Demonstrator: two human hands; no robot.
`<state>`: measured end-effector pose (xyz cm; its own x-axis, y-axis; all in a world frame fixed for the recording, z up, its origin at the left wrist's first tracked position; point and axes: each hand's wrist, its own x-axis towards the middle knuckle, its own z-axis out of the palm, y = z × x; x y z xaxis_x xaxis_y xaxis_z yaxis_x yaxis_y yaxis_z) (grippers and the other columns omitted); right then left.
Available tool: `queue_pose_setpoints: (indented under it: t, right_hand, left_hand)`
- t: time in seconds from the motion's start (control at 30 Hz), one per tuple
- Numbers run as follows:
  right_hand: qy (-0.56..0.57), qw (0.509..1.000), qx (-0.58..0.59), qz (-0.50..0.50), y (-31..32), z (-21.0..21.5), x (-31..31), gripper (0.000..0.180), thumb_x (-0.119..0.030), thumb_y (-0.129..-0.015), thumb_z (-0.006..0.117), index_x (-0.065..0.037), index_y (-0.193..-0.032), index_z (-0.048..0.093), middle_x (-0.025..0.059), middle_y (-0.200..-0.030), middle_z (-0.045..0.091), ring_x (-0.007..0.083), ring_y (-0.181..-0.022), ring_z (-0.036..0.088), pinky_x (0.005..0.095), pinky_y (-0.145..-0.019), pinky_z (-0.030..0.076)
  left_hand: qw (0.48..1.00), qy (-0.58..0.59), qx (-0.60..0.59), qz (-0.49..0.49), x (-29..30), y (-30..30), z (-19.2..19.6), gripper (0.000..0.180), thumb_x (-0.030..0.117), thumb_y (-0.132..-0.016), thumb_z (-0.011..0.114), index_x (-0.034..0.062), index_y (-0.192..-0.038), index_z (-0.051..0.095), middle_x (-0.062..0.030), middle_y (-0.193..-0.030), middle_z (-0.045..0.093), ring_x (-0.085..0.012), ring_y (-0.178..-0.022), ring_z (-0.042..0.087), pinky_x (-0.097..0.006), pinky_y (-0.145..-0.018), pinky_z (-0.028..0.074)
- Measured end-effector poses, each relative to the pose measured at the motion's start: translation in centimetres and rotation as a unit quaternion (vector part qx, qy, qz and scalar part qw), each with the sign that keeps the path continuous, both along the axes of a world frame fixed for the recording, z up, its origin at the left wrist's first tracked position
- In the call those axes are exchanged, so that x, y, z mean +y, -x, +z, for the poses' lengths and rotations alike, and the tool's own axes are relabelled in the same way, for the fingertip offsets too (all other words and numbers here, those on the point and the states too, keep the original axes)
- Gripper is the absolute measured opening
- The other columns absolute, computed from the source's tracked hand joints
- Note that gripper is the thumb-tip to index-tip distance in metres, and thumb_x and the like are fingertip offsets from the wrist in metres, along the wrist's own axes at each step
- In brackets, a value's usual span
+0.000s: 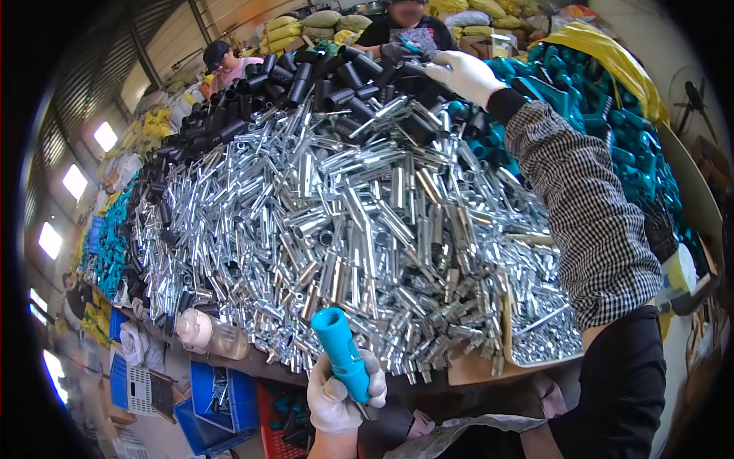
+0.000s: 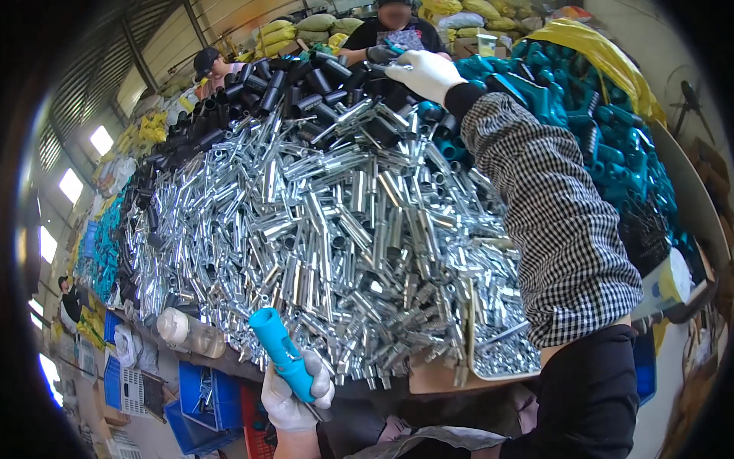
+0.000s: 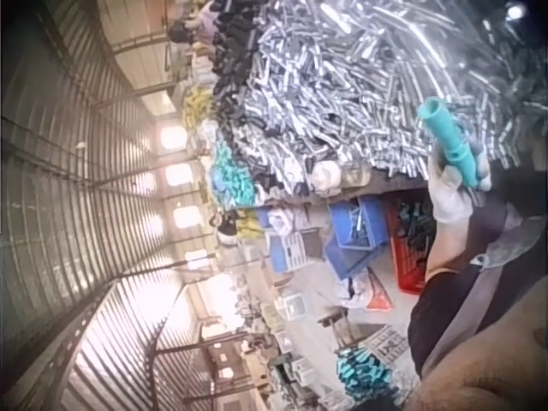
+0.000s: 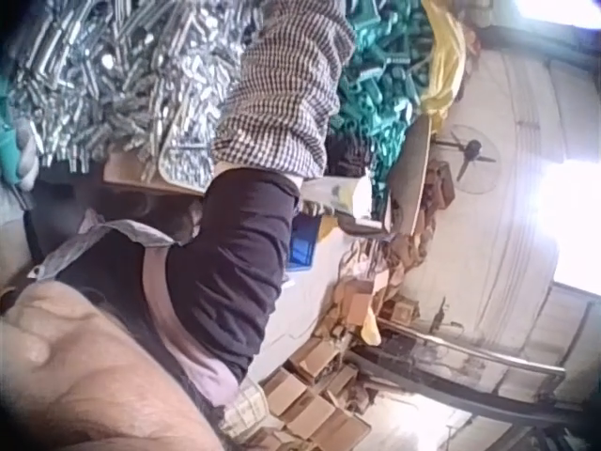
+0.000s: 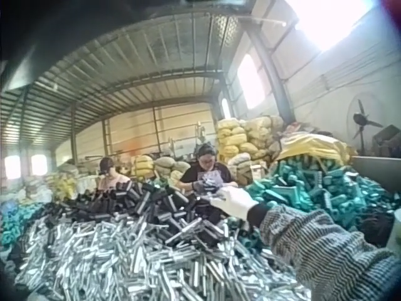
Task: Assembling small mechanical components consisting of metal tubes, springs, and plastic housings at a workbench.
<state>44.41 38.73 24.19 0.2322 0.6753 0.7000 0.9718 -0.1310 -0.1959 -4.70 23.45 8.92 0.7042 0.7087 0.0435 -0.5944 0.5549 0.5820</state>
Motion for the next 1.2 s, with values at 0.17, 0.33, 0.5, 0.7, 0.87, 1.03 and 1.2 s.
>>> queue_pose_setpoints:
  t: [0.17, 0.33, 0.5, 0.7, 0.87, 1.03, 1.2]
  right_hand:
    - [0.047, 0.998, 0.033, 0.026, 0.5, 1.7, 7.7, 0.078, -0.067, -0.091, 0.052, -0.003, -0.134, 0.06, 0.0238, -0.128, 0.065, 0.0378, -0.119, 0.063, 0.0435, -0.103, 0.046]
    - [0.044, 0.999, 0.016, 0.006, 3.1, 3.9, 14.5, 0.092, -0.078, -0.088, 0.05, 0.001, -0.133, 0.059, 0.0233, -0.128, 0.065, 0.0358, -0.119, 0.062, 0.0393, -0.103, 0.047]
    - [0.113, 0.981, 0.117, 0.101, 1.0, 3.8, 18.6, 0.099, -0.076, -0.086, 0.057, -0.002, -0.149, 0.039, 0.0173, -0.14, 0.044, 0.0295, -0.127, 0.041, 0.0404, -0.105, 0.031]
    - [0.275, 0.951, 0.05, 0.133, -1.4, 3.3, 18.2, 0.051, -0.034, -0.106, 0.04, -0.011, -0.152, 0.044, 0.0112, -0.156, 0.043, 0.0237, -0.146, 0.035, 0.0396, -0.121, 0.024]
    - [0.333, 0.909, -0.096, 0.23, -0.5, 2.9, 12.5, 0.037, -0.03, -0.099, 0.058, -0.013, -0.13, 0.065, 0.013, -0.137, 0.061, 0.03, -0.131, 0.054, 0.0367, -0.112, 0.039]
    - [0.294, 0.932, -0.059, 0.202, 3.4, 1.3, 6.4, 0.053, -0.048, -0.086, 0.064, -0.01, -0.123, 0.069, 0.018, -0.123, 0.068, 0.0344, -0.117, 0.062, 0.0373, -0.102, 0.045]
    - [0.245, 0.956, 0.0, 0.163, 5.3, -1.9, -2.8, 0.047, -0.037, -0.091, 0.066, -0.003, -0.123, 0.065, 0.0179, -0.115, 0.069, 0.0312, -0.109, 0.065, 0.0364, -0.097, 0.049]
  left_hand:
    - [1.0, 0.017, -0.021, 0.016, 1.8, 0.3, -0.2, 0.067, 0.036, -0.08, 0.085, -0.0073, -0.123, 0.057, -0.0208, -0.101, 0.067, -0.0308, -0.075, 0.066, -0.037, -0.053, 0.053]
    - [0.995, -0.076, -0.055, 0.015, 3.4, 2.2, -1.6, 0.053, 0.036, -0.095, 0.067, 0.0052, -0.134, 0.05, -0.0173, -0.1, 0.063, -0.0228, -0.06, 0.053, -0.034, -0.043, 0.041]
    - [0.992, -0.017, -0.104, 0.064, 3.9, 4.1, -2.7, 0.041, 0.03, -0.101, 0.057, 0.0054, -0.133, 0.05, -0.0204, -0.1, 0.061, -0.023, -0.054, 0.047, -0.037, -0.04, 0.037]
    - [0.994, 0.092, -0.049, 0.029, 3.5, 3.9, -3.3, 0.042, 0.028, -0.082, 0.078, -0.0031, -0.106, 0.063, -0.0143, -0.088, 0.067, -0.0217, -0.075, 0.065, -0.029, -0.066, 0.052]
    - [0.991, -0.038, -0.122, 0.034, 3.3, 1.9, -4.2, 0.043, 0.031, -0.1, 0.057, 0.0041, -0.132, 0.051, -0.0205, -0.098, 0.06, -0.0244, -0.055, 0.05, -0.037, -0.042, 0.041]
    - [0.996, -0.061, -0.059, -0.027, 1.0, 1.6, -3.0, 0.041, 0.034, -0.1, 0.054, 0.0055, -0.13, 0.054, -0.0182, -0.096, 0.062, -0.0235, -0.053, 0.049, -0.037, -0.041, 0.04]
    - [0.994, 0.036, 0.09, -0.042, -3.2, 0.7, -1.7, 0.056, 0.035, -0.085, 0.076, 0.0, -0.121, 0.054, -0.0171, -0.095, 0.064, -0.0247, -0.062, 0.058, -0.034, -0.046, 0.044]
